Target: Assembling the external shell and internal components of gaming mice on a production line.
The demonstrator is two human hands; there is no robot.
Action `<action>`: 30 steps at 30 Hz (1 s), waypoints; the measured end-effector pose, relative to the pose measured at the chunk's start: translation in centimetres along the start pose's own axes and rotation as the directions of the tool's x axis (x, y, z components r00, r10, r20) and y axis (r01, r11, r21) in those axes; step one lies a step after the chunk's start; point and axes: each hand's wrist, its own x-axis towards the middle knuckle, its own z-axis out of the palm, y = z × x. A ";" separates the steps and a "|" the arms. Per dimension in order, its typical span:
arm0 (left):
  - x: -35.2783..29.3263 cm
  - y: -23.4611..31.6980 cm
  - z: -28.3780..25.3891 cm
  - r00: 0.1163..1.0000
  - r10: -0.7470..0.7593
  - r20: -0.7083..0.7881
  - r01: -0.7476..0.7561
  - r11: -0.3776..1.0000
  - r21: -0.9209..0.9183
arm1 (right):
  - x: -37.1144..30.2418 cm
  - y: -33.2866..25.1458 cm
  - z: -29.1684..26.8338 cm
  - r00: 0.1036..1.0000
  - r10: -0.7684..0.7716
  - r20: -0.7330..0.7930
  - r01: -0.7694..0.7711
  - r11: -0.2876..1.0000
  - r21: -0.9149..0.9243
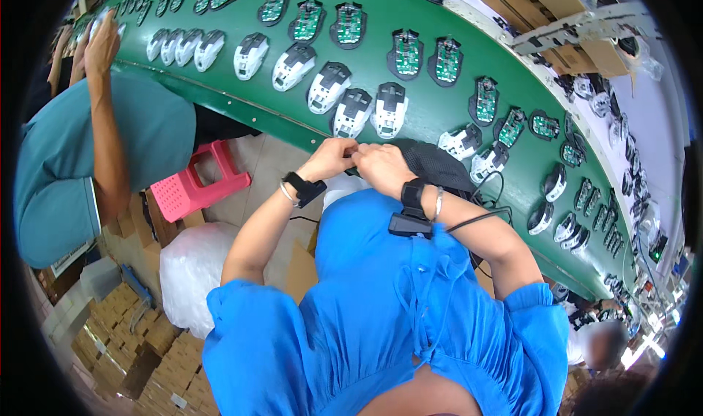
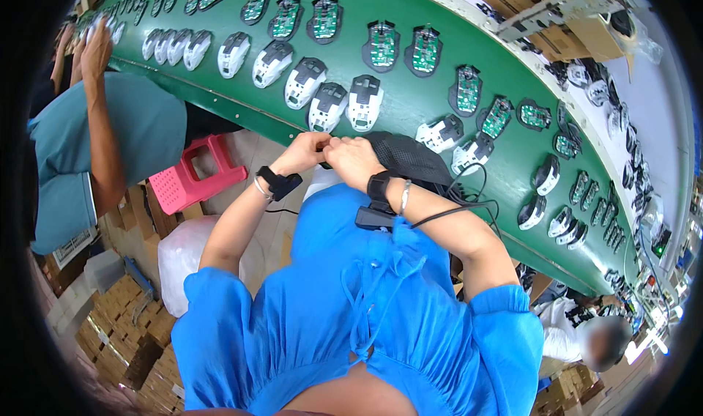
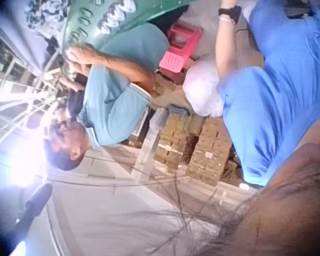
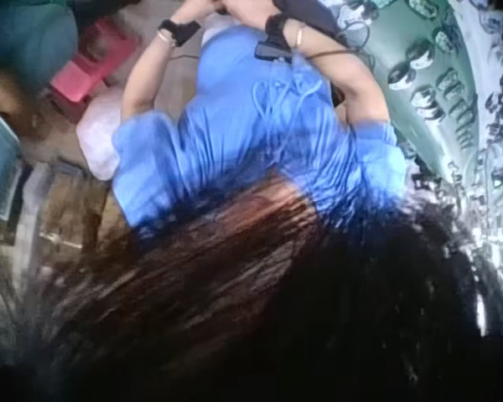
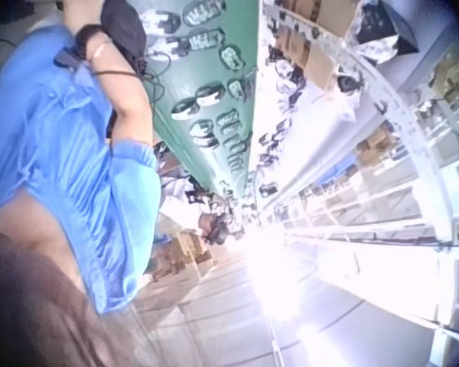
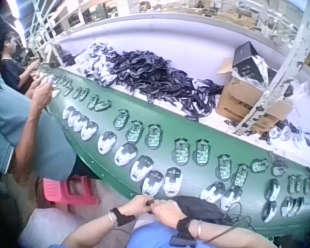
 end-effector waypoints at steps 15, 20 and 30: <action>-1.0 -0.5 -0.6 0.992 -0.074 0.102 0.108 0.919 -0.379 | 0.0 2.6 -0.5 0.978 0.191 -0.083 -0.118 0.835 0.538; -1.7 3.2 -1.2 0.931 0.337 -0.143 -0.289 0.917 0.276 | -0.4 3.4 -1.0 0.950 0.311 0.033 -0.239 0.652 0.720; -2.3 1.3 1.4 0.958 -0.248 -0.142 0.186 0.919 -0.348 | -0.3 4.5 -4.8 0.936 -0.347 -0.054 0.312 0.749 0.585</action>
